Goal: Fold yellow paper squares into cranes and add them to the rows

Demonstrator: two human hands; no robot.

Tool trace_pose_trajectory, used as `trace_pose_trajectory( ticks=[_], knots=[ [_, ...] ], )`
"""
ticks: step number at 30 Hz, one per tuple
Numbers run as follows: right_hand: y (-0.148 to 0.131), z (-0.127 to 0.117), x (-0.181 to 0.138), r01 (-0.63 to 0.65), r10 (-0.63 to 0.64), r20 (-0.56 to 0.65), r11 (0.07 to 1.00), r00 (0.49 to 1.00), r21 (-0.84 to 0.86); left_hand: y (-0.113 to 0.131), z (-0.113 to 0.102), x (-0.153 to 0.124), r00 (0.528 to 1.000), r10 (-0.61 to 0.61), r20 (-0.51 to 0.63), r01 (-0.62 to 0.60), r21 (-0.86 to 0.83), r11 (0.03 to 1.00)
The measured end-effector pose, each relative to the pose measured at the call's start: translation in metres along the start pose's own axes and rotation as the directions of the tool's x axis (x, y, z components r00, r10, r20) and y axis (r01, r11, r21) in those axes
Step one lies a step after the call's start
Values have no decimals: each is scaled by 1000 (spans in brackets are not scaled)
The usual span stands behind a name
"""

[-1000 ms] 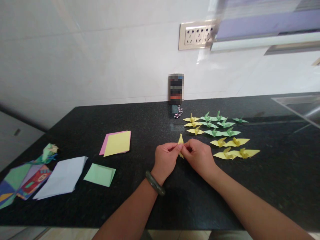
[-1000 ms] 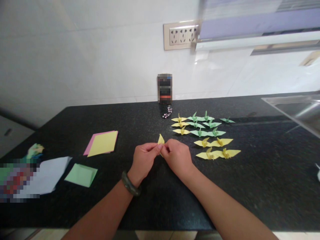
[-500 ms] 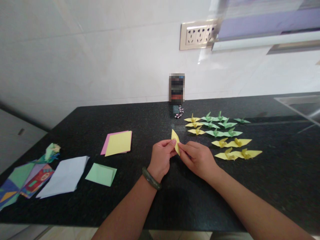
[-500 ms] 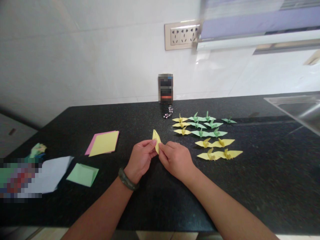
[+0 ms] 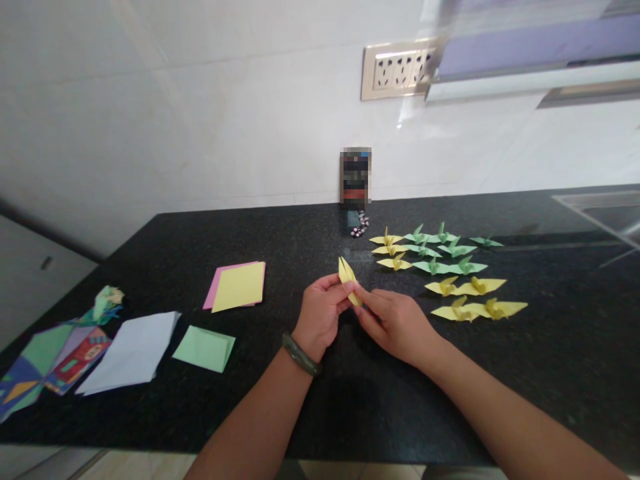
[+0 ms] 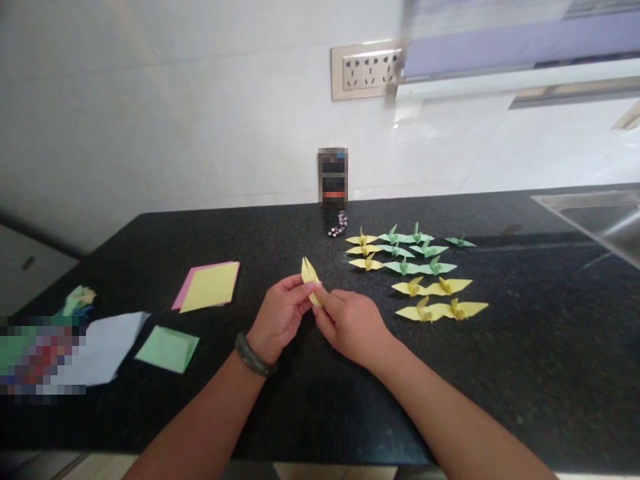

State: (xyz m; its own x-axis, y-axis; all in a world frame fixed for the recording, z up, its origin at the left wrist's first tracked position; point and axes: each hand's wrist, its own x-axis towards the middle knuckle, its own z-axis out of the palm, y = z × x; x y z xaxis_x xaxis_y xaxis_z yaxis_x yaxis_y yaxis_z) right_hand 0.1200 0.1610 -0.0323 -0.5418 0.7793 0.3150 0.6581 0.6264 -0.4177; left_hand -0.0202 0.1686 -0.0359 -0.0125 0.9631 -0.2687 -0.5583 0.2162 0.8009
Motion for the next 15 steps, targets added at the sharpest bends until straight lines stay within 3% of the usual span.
trace_pose_trajectory(
  ticks=[3, 7, 11, 15],
  knots=[
    [3, 3, 1, -38, 63, -66, 943, 996, 331, 1, -1, 1, 1000, -13, 12, 13, -28, 1000],
    [6, 7, 3, -210, 278, 4, 714, 960, 668, 0, 0, 1, 1000, -4, 26, 4, -17, 1000],
    [7, 7, 6, -320, 501, 34, 498, 865, 806, -4, 1, -2, 998, 40, 51, -44, 86, 995],
    [8, 6, 10, -321, 535, 83, 368, 840, 873, -4, 4, -5, 989, 91, 120, -114, 204, 972]
  ],
)
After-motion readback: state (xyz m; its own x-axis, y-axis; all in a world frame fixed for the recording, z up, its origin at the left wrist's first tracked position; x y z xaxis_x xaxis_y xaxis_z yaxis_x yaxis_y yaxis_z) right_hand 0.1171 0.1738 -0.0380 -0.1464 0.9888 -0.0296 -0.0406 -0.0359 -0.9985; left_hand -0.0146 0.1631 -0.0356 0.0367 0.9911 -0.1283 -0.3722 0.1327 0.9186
